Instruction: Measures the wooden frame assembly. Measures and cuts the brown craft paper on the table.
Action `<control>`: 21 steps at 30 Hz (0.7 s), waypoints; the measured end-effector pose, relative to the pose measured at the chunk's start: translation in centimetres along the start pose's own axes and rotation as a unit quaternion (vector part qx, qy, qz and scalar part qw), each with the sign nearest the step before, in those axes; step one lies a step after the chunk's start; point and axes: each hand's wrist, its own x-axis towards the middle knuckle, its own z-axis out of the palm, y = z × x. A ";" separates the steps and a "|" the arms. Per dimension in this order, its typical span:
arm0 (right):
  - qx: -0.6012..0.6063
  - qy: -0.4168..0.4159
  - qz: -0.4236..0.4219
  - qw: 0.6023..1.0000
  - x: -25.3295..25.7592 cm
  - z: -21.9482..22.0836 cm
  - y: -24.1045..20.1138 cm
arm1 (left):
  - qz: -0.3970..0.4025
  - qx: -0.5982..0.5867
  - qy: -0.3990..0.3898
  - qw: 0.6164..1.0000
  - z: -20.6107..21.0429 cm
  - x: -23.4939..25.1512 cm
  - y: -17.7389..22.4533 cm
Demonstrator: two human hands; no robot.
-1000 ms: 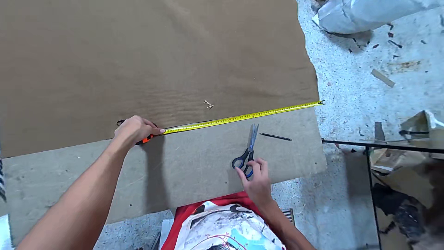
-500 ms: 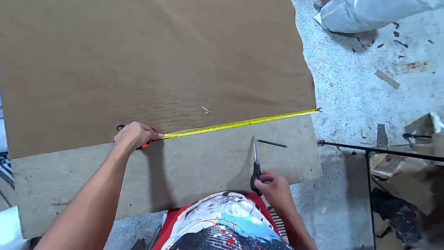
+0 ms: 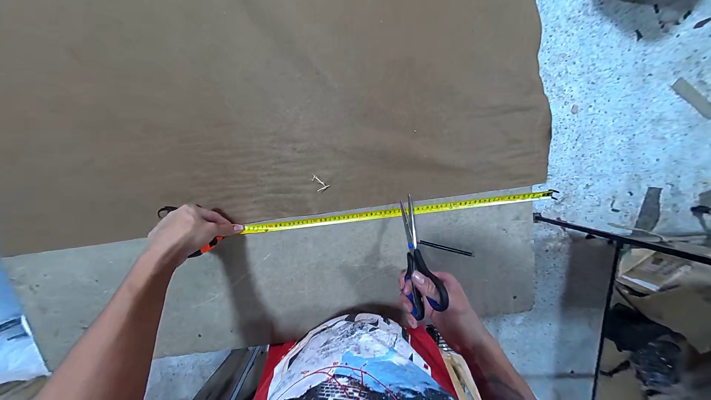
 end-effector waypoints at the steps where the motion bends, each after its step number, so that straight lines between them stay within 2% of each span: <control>1: -0.009 0.009 0.011 1.000 0.0 0.0 0.1 | -0.005 -0.003 0.000 1.000 0.0 0.0 0.1; 6: -0.038 0.056 0.034 0.997 -0.5 0.4 0.2 | -0.011 -0.013 -0.001 1.000 -0.1 0.1 0.1; 14: -0.121 0.129 -0.023 0.984 1.4 0.1 1.7 | -0.013 -0.015 -0.010 1.000 0.0 0.0 0.4; 21: -0.130 0.145 -0.036 0.980 1.5 -0.1 2.6 | -0.016 -0.011 -0.002 1.000 -0.1 -0.1 0.4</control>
